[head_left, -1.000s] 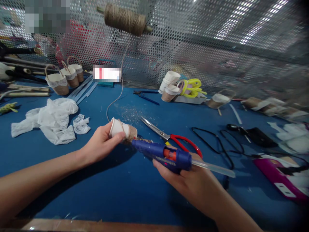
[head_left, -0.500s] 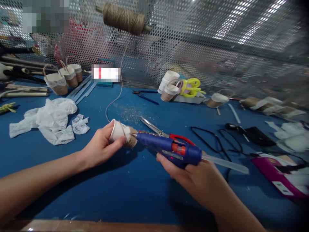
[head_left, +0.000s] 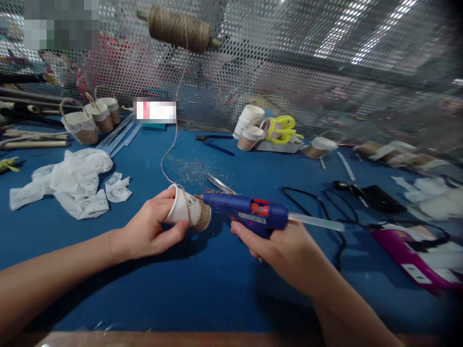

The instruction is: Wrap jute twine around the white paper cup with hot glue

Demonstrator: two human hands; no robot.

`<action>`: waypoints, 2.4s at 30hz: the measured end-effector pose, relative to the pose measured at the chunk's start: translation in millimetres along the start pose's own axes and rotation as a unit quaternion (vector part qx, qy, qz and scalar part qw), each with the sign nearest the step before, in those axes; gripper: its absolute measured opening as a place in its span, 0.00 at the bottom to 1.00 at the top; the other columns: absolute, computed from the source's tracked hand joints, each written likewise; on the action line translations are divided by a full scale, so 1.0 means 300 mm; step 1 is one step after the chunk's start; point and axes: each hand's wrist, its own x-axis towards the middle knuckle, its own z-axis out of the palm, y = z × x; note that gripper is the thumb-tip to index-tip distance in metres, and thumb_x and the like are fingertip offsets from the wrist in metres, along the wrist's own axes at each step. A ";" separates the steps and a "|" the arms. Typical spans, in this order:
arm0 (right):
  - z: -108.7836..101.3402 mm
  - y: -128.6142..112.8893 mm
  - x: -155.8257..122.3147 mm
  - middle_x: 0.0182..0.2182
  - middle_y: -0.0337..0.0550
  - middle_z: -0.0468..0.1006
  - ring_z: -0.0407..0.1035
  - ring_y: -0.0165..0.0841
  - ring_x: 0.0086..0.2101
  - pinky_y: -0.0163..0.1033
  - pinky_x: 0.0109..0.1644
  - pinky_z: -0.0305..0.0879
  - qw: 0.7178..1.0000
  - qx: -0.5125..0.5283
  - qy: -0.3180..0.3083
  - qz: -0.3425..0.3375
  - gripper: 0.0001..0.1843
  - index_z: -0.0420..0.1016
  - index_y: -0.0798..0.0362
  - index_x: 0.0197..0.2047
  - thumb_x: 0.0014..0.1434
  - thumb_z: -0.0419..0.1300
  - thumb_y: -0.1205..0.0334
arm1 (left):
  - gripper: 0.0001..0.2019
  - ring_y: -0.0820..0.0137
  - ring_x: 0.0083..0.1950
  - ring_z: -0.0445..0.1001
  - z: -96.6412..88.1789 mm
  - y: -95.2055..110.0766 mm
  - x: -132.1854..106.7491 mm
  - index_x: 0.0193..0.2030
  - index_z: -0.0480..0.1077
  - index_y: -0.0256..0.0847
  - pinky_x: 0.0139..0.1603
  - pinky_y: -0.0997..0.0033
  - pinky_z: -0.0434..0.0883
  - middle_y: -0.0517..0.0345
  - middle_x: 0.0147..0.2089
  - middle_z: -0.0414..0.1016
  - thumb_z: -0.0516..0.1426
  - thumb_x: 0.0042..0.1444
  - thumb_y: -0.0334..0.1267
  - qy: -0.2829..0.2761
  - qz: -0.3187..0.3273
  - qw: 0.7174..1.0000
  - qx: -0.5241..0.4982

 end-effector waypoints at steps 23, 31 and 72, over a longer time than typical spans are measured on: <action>-0.047 0.262 0.292 0.13 0.43 0.67 0.65 0.32 0.18 0.39 0.23 0.61 0.944 0.008 0.110 0.310 0.19 0.60 0.53 0.13 0.50 0.58 0.56 | 0.06 0.70 0.34 0.66 0.006 0.029 -0.014 0.27 0.66 0.35 0.38 0.68 0.66 0.54 0.28 0.69 0.50 0.52 0.29 0.018 -0.044 0.999 -0.014; 0.010 0.077 0.264 0.23 0.46 0.75 0.69 0.35 0.31 0.38 0.35 0.63 0.982 0.044 0.007 0.185 0.23 0.72 0.54 0.19 0.53 0.53 0.46 | 0.06 0.69 0.36 0.67 0.015 0.046 -0.022 0.33 0.66 0.37 0.47 0.63 0.63 0.57 0.30 0.72 0.51 0.50 0.25 -0.020 0.043 0.999 -0.005; 0.071 -0.038 0.166 0.28 0.39 0.76 0.68 0.28 0.32 0.36 0.40 0.63 0.947 0.293 0.105 0.078 0.09 0.73 0.54 0.28 0.50 0.59 0.57 | 0.13 0.70 0.36 0.68 0.037 0.047 -0.051 0.38 0.70 0.35 0.38 0.72 0.67 0.54 0.37 0.71 0.49 0.58 0.41 -0.051 -0.244 0.934 -0.258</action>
